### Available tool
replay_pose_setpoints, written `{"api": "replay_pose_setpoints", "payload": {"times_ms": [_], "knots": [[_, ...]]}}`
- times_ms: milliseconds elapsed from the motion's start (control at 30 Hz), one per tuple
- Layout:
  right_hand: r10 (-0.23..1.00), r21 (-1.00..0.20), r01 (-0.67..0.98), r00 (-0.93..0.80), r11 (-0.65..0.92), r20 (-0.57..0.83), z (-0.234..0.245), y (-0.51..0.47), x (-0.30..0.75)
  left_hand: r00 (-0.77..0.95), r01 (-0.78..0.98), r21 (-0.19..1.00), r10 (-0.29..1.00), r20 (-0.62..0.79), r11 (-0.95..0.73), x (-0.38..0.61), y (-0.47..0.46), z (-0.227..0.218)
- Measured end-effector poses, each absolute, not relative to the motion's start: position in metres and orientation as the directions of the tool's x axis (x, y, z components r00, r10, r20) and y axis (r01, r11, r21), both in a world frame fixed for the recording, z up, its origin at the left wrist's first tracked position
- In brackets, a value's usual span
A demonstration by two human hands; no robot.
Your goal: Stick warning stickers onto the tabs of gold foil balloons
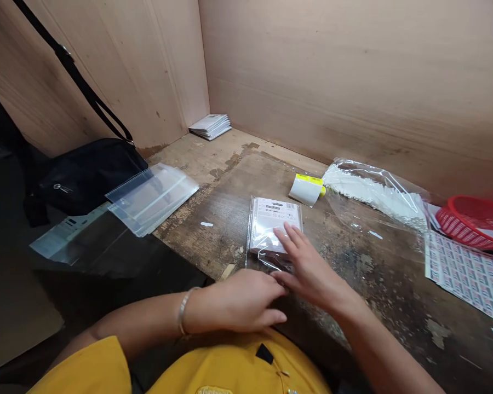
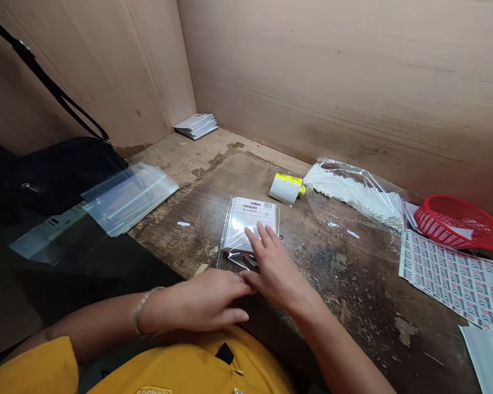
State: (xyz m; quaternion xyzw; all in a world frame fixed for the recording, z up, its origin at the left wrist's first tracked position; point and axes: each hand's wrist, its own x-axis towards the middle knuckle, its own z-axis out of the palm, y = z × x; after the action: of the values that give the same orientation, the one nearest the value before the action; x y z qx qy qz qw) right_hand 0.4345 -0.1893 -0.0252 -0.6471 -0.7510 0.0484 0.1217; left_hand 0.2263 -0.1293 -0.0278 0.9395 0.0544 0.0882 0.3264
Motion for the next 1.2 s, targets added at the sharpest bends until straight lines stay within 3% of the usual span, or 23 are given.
{"api": "replay_pose_setpoints", "payload": {"times_ms": [33, 67, 133, 200, 300, 467, 600, 700, 733, 767, 833, 867, 900, 1033, 1133, 1200], "knots": [[0.993, -0.311, 0.944, -0.084, 0.107, 0.089, -0.023, -0.193, 0.448, 0.962, 0.058, 0.743, 0.236, 0.137, -0.667, 0.222, -0.115, -0.021], [0.997, -0.378, 0.925, 0.009, 0.018, 0.071, -0.023, -0.194, 0.461, 0.901, 0.111, 0.830, 0.408, 0.148, -0.547, 0.220, -0.099, -0.017], [0.950, -0.453, 0.857, 0.306, -0.246, 0.063, -0.031, -0.189, 0.482, 0.602, 0.221, 0.916, 0.785, 0.143, -0.336, 0.224, -0.069, -0.015], [0.896, -0.470, 0.797, 0.442, -0.379, 0.027, -0.045, -0.177, 0.489, 0.456, 0.331, 0.931, 0.890, -0.016, -0.152, 0.239, -0.046, -0.023], [0.926, -0.476, 0.814, 0.377, -0.331, 0.000, -0.064, -0.159, 0.475, 0.522, 0.368, 0.923, 0.847, -0.102, -0.115, 0.271, -0.036, -0.043], [0.923, -0.448, 0.822, 0.385, -0.352, -0.019, -0.068, -0.151, 0.454, 0.562, 0.418, 0.895, 0.818, -0.122, -0.154, 0.301, -0.042, -0.061], [0.924, -0.363, 0.850, 0.365, -0.382, -0.117, -0.052, -0.161, 0.461, 0.623, 0.442, 0.865, 0.775, -0.105, -0.239, 0.296, -0.038, -0.052], [0.942, -0.350, 0.877, 0.329, -0.330, -0.066, -0.032, -0.182, 0.468, 0.601, 0.445, 0.829, 0.799, 0.003, -0.338, 0.274, -0.047, -0.040], [0.961, -0.343, 0.902, 0.277, -0.262, -0.005, -0.026, -0.191, 0.467, 0.608, 0.410, 0.777, 0.778, 0.158, -0.478, 0.264, -0.057, -0.038], [0.978, -0.317, 0.933, 0.202, -0.173, 0.059, -0.020, -0.199, 0.465, 0.670, 0.305, 0.691, 0.663, 0.334, -0.656, 0.255, -0.070, -0.037], [0.989, -0.216, 0.976, 0.029, 0.003, 0.145, -0.014, -0.210, 0.455, 0.868, -0.042, 0.486, 0.208, 0.450, -0.873, 0.241, -0.102, -0.042], [0.986, -0.156, 0.985, -0.042, 0.068, 0.163, -0.014, -0.212, 0.448, 0.908, -0.116, 0.410, 0.071, 0.413, -0.905, 0.236, -0.119, -0.047], [0.980, -0.100, 0.988, -0.094, 0.113, 0.177, -0.016, -0.213, 0.442, 0.936, -0.085, 0.350, 0.046, 0.350, -0.933, 0.234, -0.134, -0.052], [0.966, 0.037, 0.994, -0.105, 0.099, 0.235, -0.031, -0.201, 0.425, 0.972, 0.171, 0.221, 0.202, 0.123, -0.960, 0.240, -0.163, -0.071], [0.965, 0.097, 0.995, 0.006, -0.032, 0.262, -0.033, -0.193, 0.422, 0.975, 0.176, 0.195, 0.198, 0.100, -0.965, 0.244, -0.160, -0.073], [0.971, 0.133, 0.991, -0.004, -0.029, 0.240, -0.031, -0.191, 0.418, 0.978, 0.150, 0.200, 0.175, 0.112, -0.968, 0.244, -0.156, -0.069]]}}
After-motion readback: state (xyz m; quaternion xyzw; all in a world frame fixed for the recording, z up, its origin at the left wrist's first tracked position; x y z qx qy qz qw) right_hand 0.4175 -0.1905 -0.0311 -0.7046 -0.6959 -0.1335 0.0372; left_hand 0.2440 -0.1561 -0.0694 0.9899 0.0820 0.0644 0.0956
